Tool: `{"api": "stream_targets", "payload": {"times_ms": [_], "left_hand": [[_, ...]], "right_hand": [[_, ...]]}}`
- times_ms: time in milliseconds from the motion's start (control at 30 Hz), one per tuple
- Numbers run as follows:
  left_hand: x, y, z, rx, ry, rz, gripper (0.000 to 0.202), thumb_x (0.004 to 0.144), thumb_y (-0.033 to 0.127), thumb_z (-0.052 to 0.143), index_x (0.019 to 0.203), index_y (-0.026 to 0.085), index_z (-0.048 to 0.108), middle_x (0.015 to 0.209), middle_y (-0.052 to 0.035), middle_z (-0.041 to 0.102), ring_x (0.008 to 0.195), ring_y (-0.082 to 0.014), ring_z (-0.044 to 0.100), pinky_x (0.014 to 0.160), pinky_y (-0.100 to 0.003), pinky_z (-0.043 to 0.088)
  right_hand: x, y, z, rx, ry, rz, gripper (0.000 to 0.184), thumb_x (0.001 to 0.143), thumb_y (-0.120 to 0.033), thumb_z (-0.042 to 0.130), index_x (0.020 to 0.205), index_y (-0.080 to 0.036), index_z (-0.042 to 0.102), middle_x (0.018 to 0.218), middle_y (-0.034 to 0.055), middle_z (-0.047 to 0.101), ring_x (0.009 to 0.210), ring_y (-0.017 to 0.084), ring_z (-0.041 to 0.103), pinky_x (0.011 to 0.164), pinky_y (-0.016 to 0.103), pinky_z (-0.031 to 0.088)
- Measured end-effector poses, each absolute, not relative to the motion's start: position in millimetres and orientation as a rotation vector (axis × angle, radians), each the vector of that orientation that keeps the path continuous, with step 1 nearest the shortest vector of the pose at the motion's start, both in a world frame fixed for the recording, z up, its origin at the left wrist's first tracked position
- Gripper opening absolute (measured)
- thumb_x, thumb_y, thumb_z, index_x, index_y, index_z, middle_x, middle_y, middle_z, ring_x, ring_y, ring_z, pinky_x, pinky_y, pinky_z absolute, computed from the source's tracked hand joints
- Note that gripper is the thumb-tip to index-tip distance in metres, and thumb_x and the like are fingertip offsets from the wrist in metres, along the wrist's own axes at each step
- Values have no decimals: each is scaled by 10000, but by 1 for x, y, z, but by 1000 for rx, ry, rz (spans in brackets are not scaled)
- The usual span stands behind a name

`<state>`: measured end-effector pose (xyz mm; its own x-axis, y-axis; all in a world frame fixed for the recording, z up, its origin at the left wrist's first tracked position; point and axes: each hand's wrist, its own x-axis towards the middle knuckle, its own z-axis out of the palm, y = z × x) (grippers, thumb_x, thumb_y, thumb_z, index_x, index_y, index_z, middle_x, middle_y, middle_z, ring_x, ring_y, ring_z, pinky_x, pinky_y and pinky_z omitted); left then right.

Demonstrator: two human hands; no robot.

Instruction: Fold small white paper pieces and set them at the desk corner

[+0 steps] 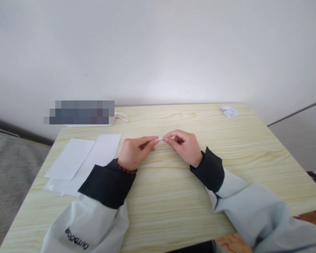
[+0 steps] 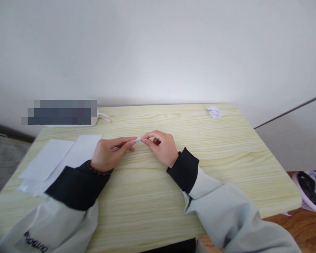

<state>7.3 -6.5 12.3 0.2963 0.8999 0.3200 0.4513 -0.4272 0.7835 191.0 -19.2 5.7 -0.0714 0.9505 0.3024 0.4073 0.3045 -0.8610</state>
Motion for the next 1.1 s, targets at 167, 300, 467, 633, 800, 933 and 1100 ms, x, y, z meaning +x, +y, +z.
{"api": "stream_targets", "payload": {"times_ms": [167,300,467,633,800,933,1100], "left_hand": [[7,-6,11,2057,1177,1039,221,816,319,600,914,161,720,660,0,723,526,-100,639,567,-174,523],[6,-6,9,2044,1198,1040,239,811,344,606,910,156,716,649,-6,719,514,-104,637,544,-178,509],[6,-6,8,2049,1205,1045,249,784,373,627,887,167,721,749,-27,738,554,-123,658,539,-194,506],[5,-6,8,2028,1186,1066,229,781,363,629,851,169,728,736,-25,738,567,-126,666,546,-192,514],[6,-7,9,2024,1208,1061,226,782,361,633,841,160,720,652,-12,720,530,-119,655,523,-185,495],[6,-7,9,2044,1236,1046,241,787,369,624,860,158,712,640,-11,714,522,-116,644,522,-188,487],[5,-7,9,2112,1246,1039,230,778,377,623,847,175,710,713,-10,725,511,-101,614,523,-188,481]], "right_hand": [[191,-19,5,-1258,-1632,760,135,786,-288,639,774,-156,661,600,-20,610,423,49,395,453,204,338],[191,-19,5,-1251,-1640,762,135,787,-293,638,776,-161,661,555,-32,584,418,54,396,454,206,339],[192,-19,5,-1235,-1673,752,142,786,-295,643,781,-159,681,513,-38,552,423,59,403,467,209,347],[192,-19,4,-1234,-1676,742,153,782,-314,647,786,-166,683,507,-40,537,430,61,404,464,208,343],[191,-19,4,-1239,-1675,742,154,778,-323,645,783,-172,674,510,-44,519,431,58,381,454,206,331],[191,-19,5,-1232,-1678,769,136,778,-301,643,789,-169,669,506,-50,508,426,54,371,444,201,320],[191,-20,6,-1209,-1708,792,132,765,-298,660,794,-170,658,536,-46,542,431,53,385,438,196,319]]}}
